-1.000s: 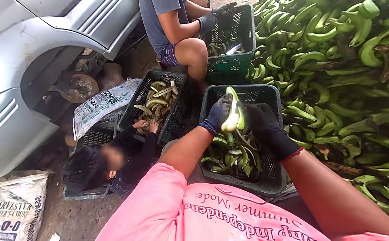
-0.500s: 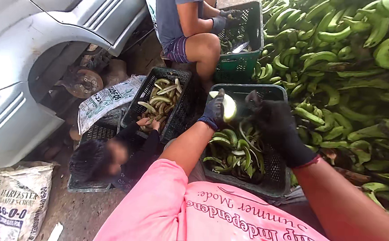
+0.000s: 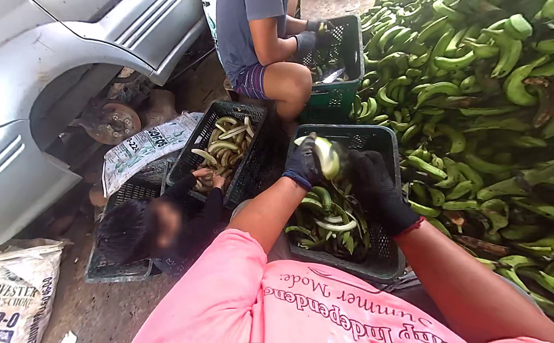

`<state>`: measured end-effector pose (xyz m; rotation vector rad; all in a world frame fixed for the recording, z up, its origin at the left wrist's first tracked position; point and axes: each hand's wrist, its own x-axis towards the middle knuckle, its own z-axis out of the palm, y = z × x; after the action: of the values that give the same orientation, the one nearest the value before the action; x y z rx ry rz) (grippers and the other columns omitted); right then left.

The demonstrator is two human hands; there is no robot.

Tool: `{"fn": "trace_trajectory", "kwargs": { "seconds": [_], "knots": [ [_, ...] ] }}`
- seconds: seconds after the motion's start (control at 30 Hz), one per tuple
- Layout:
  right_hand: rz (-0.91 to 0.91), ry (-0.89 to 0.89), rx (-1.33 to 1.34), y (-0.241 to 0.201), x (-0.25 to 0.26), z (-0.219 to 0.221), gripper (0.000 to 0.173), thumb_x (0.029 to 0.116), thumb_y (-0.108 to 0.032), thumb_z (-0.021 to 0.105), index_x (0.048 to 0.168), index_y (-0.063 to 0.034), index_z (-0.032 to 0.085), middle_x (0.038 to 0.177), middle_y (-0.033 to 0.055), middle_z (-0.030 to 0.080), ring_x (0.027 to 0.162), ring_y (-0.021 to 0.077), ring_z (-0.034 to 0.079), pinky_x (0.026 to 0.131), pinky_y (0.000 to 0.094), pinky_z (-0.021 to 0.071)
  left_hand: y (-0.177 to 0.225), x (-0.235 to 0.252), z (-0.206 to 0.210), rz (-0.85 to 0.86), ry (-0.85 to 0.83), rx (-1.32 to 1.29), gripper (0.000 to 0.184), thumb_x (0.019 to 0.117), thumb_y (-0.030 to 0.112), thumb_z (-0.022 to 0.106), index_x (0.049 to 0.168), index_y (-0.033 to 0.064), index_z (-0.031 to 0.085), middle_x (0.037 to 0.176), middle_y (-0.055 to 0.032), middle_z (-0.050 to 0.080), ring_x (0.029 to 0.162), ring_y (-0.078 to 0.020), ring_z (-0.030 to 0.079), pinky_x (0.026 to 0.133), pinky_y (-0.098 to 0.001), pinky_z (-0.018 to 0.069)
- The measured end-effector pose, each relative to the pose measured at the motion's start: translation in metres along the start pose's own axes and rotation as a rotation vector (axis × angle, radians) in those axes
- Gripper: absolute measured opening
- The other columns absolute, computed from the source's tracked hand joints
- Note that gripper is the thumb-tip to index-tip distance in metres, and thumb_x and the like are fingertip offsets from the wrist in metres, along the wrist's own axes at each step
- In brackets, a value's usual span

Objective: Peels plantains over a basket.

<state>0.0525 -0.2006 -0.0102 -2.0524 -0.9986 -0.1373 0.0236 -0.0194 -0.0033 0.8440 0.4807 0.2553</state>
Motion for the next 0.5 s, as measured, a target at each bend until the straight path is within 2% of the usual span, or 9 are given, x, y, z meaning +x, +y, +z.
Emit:
{"fn": "trace_trajectory", "kwargs": {
  "seconds": [0.07,0.13,0.23,0.3,0.4,0.47,0.5],
  "knots": [
    [-0.007,-0.005,-0.002,0.006,0.003,-0.003,0.041,0.1006,-0.016,0.061,0.137,0.0019,0.056,0.124,0.0264,0.057,0.113,0.0415,0.06,0.095,0.0554,0.0527,0.0,-0.006,0.006,0.003,-0.071,0.004,0.035,0.1085,0.041,0.037,0.111,0.0127,0.058,0.085,-0.0039,0.063,0.075,-0.0143,0.064,0.067,-0.0341,0.0571],
    [-0.051,-0.019,-0.001,0.007,0.002,-0.005,0.04,0.1014,-0.019,0.06,0.136,0.0005,0.058,0.124,0.0241,0.057,0.113,0.0381,0.06,0.095,0.0524,0.0532,0.003,-0.007,0.006,-0.03,-0.143,-0.055,0.041,0.1093,0.045,0.032,0.116,0.0127,0.057,0.089,-0.0044,0.065,0.077,-0.0148,0.065,0.066,-0.0326,0.0577],
    [-0.108,-0.024,-0.046,0.011,-0.003,-0.003,0.042,0.1012,-0.023,0.058,0.138,-0.0027,0.058,0.123,0.0225,0.058,0.113,0.038,0.06,0.092,0.0543,0.0533,0.005,-0.002,-0.001,-0.13,-0.222,-0.047,0.066,0.1046,0.066,0.022,0.129,0.0134,0.053,0.094,-0.0078,0.066,0.079,-0.0201,0.067,0.065,-0.0371,0.0592],
    [-0.118,-0.035,-0.087,0.015,-0.006,-0.004,0.042,0.1021,-0.024,0.056,0.139,-0.0044,0.058,0.123,0.0222,0.058,0.114,0.0394,0.059,0.091,0.058,0.0524,0.001,0.003,-0.007,-0.155,-0.177,0.083,0.068,0.104,0.066,0.026,0.129,0.0109,0.056,0.094,-0.0092,0.066,0.077,-0.02,0.066,0.066,-0.038,0.0585],
    [-0.115,-0.043,-0.125,0.016,-0.005,-0.006,0.041,0.1022,-0.024,0.058,0.139,-0.0065,0.058,0.124,0.0224,0.058,0.116,0.041,0.059,0.093,0.0601,0.0516,-0.001,0.003,-0.006,-0.161,-0.096,0.203,0.069,0.1036,0.067,0.029,0.118,0.008,0.061,0.09,-0.0107,0.066,0.078,-0.021,0.066,0.068,-0.0407,0.0582],
    [-0.069,-0.057,-0.108,0.014,0.001,-0.008,0.041,0.1032,-0.024,0.058,0.14,-0.0059,0.058,0.125,0.0222,0.058,0.115,0.0401,0.06,0.093,0.0588,0.0521,0.001,-0.006,0.0,-0.134,-0.124,0.329,0.066,0.1067,0.062,0.025,0.118,0.0089,0.062,0.093,-0.0087,0.067,0.083,-0.0176,0.066,0.074,-0.0385,0.0579],
    [-0.023,-0.075,-0.082,0.016,0.005,-0.011,0.041,0.1028,-0.023,0.058,0.139,-0.0042,0.058,0.126,0.024,0.058,0.114,0.0412,0.06,0.093,0.0595,0.0523,0.001,-0.011,0.002,-0.107,-0.19,0.411,0.061,0.1093,0.055,0.024,0.12,0.0086,0.062,0.097,-0.008,0.067,0.086,-0.0155,0.066,0.078,-0.037,0.0579]
  ]
}}
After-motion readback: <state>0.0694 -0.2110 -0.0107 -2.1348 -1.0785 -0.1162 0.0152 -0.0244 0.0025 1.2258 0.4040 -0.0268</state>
